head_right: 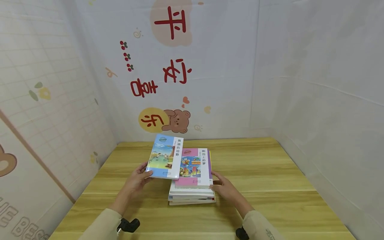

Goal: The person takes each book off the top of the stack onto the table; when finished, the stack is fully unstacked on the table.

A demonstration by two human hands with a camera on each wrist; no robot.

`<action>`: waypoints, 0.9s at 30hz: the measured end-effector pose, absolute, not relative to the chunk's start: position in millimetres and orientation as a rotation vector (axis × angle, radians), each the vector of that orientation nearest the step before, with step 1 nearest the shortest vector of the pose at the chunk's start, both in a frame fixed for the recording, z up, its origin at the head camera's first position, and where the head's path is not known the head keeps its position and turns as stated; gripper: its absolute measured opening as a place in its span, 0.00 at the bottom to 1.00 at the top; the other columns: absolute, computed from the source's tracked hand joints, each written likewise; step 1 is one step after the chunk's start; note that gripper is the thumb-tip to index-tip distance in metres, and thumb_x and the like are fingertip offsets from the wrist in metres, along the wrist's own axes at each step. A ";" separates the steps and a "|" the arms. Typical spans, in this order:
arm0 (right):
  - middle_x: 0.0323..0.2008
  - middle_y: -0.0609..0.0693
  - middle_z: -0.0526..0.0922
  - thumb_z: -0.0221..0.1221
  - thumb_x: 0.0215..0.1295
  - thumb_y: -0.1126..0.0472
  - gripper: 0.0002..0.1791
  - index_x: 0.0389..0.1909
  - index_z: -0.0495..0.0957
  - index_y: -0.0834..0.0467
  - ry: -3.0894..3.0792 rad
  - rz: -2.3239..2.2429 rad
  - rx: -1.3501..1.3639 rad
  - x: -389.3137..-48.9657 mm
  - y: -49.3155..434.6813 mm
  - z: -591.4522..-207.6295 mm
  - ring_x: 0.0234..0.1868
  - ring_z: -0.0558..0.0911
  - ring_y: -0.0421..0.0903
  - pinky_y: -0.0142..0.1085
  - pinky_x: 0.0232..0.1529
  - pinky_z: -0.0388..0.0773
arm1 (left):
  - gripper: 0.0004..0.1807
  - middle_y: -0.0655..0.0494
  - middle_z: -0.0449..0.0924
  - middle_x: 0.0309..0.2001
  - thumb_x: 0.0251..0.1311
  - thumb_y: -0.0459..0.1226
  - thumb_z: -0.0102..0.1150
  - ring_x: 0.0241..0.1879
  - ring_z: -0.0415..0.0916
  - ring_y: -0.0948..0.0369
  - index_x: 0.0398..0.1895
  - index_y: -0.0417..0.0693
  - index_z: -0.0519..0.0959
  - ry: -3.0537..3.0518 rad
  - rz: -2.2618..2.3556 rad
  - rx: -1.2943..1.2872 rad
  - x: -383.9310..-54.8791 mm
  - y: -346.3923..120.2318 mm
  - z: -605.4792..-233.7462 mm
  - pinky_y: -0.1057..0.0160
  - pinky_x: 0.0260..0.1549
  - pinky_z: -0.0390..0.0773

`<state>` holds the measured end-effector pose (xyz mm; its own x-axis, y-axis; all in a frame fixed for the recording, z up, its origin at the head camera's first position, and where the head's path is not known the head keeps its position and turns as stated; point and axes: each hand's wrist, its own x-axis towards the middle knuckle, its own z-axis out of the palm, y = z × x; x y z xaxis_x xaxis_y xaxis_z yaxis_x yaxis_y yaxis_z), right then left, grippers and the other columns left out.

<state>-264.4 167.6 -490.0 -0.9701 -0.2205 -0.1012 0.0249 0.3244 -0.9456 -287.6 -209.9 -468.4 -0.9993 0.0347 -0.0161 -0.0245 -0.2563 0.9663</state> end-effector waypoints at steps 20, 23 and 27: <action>0.61 0.69 0.73 0.60 0.68 0.62 0.36 0.75 0.60 0.55 2.335 -1.748 -0.225 -267.3 168.9 -495.1 0.61 0.74 0.62 0.57 0.58 0.70 | 0.41 0.44 0.46 0.74 0.73 0.27 0.49 0.39 0.76 0.71 0.80 0.44 0.39 1.933 2.440 -0.252 -338.1 -333.2 -473.8 0.63 0.56 0.76; 0.61 0.68 0.73 0.60 0.68 0.62 0.35 0.75 0.60 0.55 2.337 -1.751 -0.221 -267.6 167.2 -494.9 0.61 0.74 0.62 0.59 0.60 0.68 | 0.41 0.40 0.35 0.78 0.73 0.28 0.47 0.38 0.77 0.72 0.79 0.41 0.35 1.969 2.379 -0.264 -338.4 -353.7 -483.1 0.64 0.54 0.77; 0.61 0.67 0.74 0.59 0.69 0.63 0.35 0.75 0.60 0.55 2.330 -1.759 -0.243 -267.2 166.6 -495.2 0.61 0.74 0.62 0.61 0.60 0.67 | 0.40 0.31 0.54 0.69 0.73 0.27 0.48 0.35 0.79 0.69 0.78 0.35 0.35 2.039 2.278 -0.316 -337.8 -371.9 -493.3 0.64 0.48 0.81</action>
<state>-267.2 166.6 -495.2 -0.9641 -0.2566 -0.0685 -0.0044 0.2733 -0.9619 -337.8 -371.9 -493.3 -0.9766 -0.0856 -0.1972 -0.1866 -0.1182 0.9753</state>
